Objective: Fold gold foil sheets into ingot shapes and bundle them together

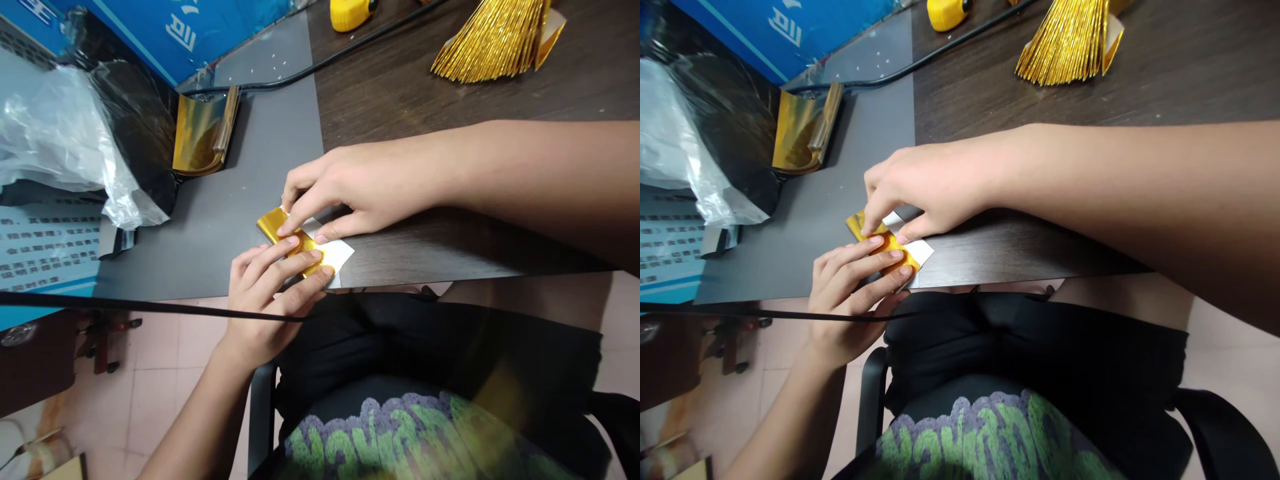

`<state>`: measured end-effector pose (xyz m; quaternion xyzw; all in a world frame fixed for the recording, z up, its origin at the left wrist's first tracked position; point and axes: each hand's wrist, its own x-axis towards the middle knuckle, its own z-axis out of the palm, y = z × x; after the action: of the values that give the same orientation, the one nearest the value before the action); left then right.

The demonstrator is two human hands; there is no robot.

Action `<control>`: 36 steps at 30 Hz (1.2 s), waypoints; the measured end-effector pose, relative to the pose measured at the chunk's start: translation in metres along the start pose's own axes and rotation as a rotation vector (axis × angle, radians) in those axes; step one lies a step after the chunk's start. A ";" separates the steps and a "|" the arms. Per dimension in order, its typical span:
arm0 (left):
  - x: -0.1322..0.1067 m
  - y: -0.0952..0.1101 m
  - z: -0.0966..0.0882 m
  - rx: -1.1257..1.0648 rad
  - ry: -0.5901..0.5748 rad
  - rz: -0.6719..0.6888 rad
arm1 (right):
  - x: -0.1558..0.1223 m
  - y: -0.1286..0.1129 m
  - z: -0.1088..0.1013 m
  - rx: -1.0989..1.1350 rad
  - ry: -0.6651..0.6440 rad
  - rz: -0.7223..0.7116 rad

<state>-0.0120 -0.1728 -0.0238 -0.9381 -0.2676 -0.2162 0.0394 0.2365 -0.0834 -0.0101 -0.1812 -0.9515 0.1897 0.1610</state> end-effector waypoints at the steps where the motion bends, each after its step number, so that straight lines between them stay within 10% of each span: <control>1: 0.000 0.000 0.000 0.001 -0.001 0.001 | 0.000 0.001 0.001 0.006 0.001 0.002; 36: 0.002 0.002 -0.004 -0.050 -0.043 -0.005 | -0.002 -0.004 0.001 0.160 0.006 0.011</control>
<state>-0.0111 -0.1743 -0.0196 -0.9425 -0.2654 -0.2029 0.0099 0.2373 -0.0879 -0.0098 -0.1733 -0.9318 0.2653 0.1768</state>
